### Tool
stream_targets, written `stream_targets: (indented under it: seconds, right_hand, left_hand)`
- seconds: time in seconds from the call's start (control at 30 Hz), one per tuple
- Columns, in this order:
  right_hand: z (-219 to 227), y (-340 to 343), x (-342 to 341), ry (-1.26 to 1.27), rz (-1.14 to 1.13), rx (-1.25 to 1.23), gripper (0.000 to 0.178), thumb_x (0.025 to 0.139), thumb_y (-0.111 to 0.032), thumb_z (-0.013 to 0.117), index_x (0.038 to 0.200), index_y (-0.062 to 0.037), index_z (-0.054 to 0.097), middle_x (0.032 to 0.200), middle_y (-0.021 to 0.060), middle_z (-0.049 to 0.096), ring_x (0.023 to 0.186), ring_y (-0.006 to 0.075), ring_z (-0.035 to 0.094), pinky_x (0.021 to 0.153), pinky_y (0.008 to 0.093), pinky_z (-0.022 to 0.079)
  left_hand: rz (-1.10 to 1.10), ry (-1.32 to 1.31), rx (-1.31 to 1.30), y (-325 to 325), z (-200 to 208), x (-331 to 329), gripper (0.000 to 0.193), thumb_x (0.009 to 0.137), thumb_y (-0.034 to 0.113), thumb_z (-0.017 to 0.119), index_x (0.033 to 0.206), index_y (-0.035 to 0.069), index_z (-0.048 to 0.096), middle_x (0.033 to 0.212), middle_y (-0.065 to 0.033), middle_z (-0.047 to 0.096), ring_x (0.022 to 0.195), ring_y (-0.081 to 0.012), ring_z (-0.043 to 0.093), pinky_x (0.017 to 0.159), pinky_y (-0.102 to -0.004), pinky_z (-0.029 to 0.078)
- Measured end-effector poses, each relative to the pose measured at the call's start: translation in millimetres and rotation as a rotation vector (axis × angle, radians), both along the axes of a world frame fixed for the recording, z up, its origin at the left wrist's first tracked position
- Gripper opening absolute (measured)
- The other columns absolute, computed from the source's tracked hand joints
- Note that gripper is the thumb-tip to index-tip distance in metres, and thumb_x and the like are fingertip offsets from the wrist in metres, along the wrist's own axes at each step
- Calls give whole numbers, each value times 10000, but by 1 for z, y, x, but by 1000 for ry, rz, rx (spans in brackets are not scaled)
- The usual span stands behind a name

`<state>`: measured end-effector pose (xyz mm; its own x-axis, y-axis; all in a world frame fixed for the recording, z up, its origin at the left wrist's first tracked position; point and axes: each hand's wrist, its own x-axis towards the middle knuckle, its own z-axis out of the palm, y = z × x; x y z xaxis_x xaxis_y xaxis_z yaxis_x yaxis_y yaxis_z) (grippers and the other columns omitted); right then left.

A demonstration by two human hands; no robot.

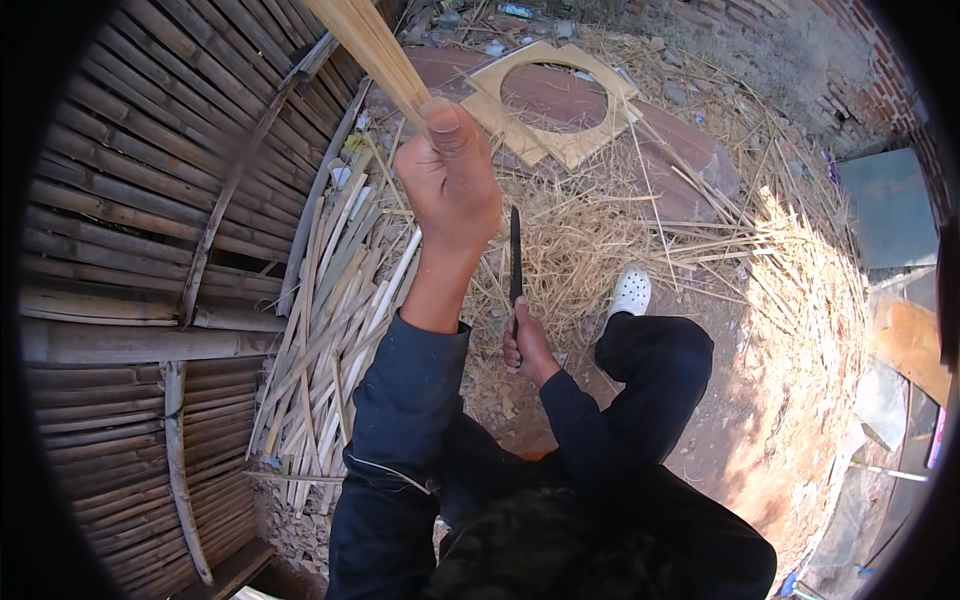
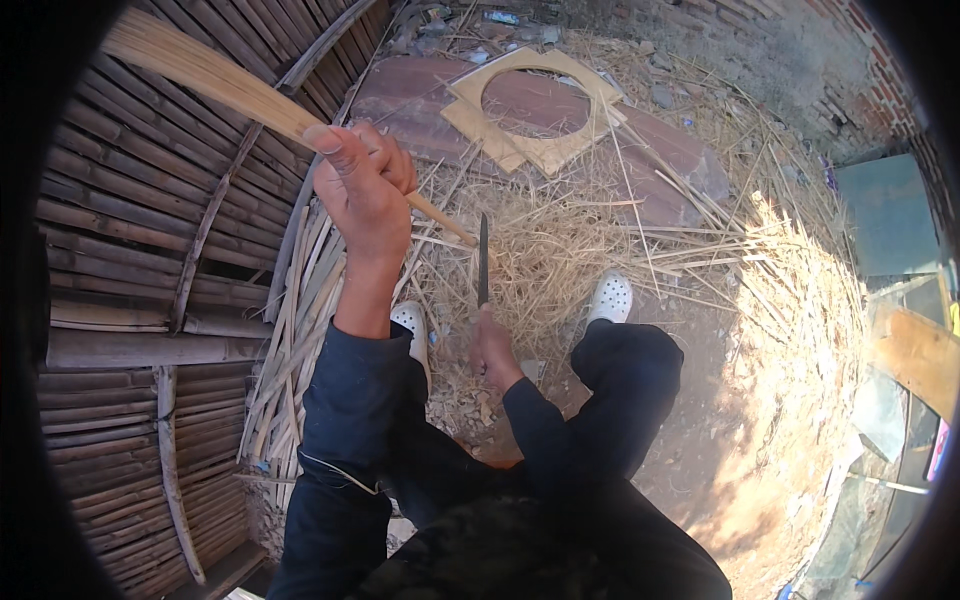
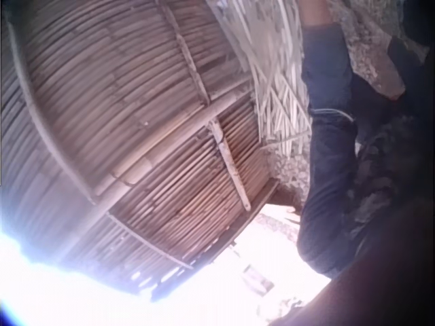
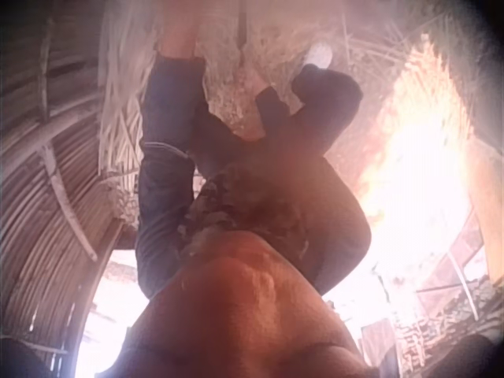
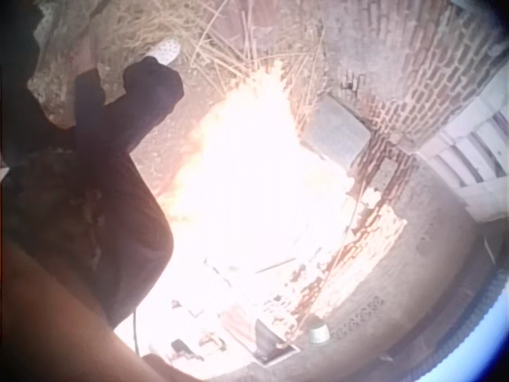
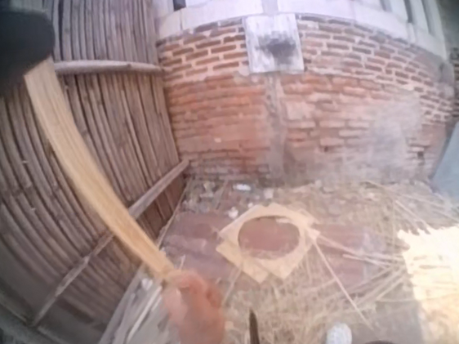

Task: The person sits on the ground and uses a knife to split a long bamboo stalk into thin strips. They hold the stalk with one hand and repeatedly draw the knife along its length to separate the fibers, accumulating a pile of bamboo strips on the floor.

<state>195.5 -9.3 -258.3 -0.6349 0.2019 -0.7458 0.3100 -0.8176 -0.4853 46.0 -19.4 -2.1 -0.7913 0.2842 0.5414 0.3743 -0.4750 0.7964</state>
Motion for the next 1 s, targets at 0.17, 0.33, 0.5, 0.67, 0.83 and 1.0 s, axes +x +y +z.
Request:
stream_targets:
  seconds: [0.17,0.33,0.5,0.67,0.83,1.0]
  right_hand:
    - [8,19,-7,132,-95,-384,528,903,-624,382,669,-150,396,462,-16,315,303,120,292,290,278,214]
    - [50,22,-6,155,-58,700,435,976,-441,395,719,-93,443,536,-28,363,432,62,356,396,252,295]
    - [78,21,-7,391,-236,887,417,982,-422,388,739,-84,399,520,-15,352,381,57,339,335,210,269]
    - [113,23,8,396,-213,872,418,983,-420,384,760,-68,416,522,2,401,390,58,370,341,204,287]
    - [87,21,6,463,-222,1027,424,987,-405,381,775,-42,439,522,28,428,399,91,403,372,246,325]
    - [-86,8,19,-11,27,1317,424,949,-371,471,796,22,515,552,138,451,489,228,479,510,371,405]
  left_hand:
    - [130,1,-108,12,-25,-9,575,911,595,396,601,123,291,510,49,293,439,-51,295,408,-234,240]
    - [129,-7,-101,15,-31,-12,571,918,583,397,587,130,287,505,61,297,442,-39,289,402,-220,227]
    - [112,12,-110,17,-26,-1,584,919,590,383,572,134,275,500,61,300,442,-35,289,404,-218,222]
    - [132,80,-111,17,-22,-1,592,917,591,387,564,127,284,501,61,298,447,-35,287,407,-223,218]
    - [111,88,-110,20,-27,-6,592,916,588,395,565,122,292,503,60,301,453,-32,292,415,-220,225]
    - [92,23,-115,32,-28,8,573,921,570,407,582,123,295,517,60,300,462,-31,293,415,-223,225]
